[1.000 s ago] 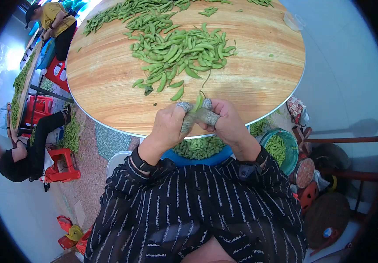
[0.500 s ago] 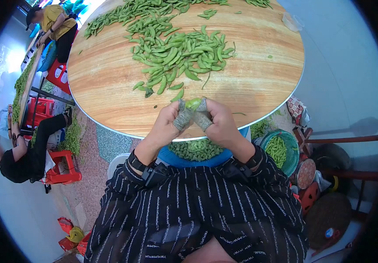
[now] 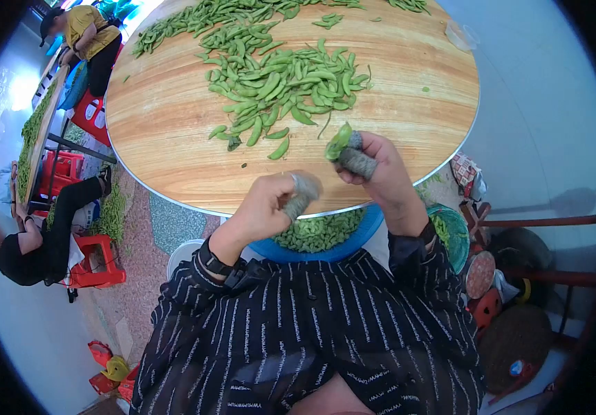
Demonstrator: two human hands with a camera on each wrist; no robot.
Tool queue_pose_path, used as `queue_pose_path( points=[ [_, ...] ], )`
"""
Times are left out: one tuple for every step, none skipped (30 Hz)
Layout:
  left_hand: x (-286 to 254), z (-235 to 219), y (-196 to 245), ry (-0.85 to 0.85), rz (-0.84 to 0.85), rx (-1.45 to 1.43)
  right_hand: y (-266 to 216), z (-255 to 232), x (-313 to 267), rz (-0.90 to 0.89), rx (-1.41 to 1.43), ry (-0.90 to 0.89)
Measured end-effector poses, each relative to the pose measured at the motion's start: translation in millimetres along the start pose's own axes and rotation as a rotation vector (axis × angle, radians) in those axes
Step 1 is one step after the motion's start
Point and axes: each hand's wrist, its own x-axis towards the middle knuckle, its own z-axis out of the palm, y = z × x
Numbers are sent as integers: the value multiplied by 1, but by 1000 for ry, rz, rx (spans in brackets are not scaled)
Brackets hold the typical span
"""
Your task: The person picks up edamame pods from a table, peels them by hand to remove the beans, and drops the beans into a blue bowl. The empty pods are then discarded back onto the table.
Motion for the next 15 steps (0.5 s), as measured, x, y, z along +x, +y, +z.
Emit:
queue_pose_path(
  points=[
    [2, 1, 5, -48, 176, 58, -5, -4, -1, 74, 134, -29],
    [4, 2, 9, -96, 353, 117, -7, -6, -1, 74, 134, -29],
    [5, 1, 14, -95, 353, 117, -8, -9, -2, 81, 229, -66],
    [6, 0, 19, -15, 413, 205, -9, -10, -2, 89, 323, -103],
    [6, -1, 23, 67, 473, 294, -8, -12, -3, 88, 322, -105],
    [8, -1, 25, 69, 473, 295, -6, -13, -4, 101, 407, -133],
    [9, -1, 26, 134, 323, 255, -5, -12, -5, 114, 492, -162],
    [11, -1, 27, 197, 174, 213, -7, -9, -7, 115, 491, -165],
    [15, 0, 25, 199, 174, 213, -12, -3, -9, 126, 529, -156],
    [20, 3, 22, 170, 175, 118, -14, 2, -11, 135, 566, -147],
    [24, 6, 21, 141, 177, 23, -13, 7, -13, 134, 563, -149],
    [27, 9, 22, 141, 180, 23, -12, 11, -15, 152, 587, -162],
    [30, 11, 23, 80, 180, -152, -11, 12, -16, 169, 612, -175],
    [32, 13, 24, 17, 177, -328, -8, 9, -17, 219, 689, -285],
    [32, 10, 24, 16, 176, -330, -6, 8, -17, 220, 689, -283]
  ],
)
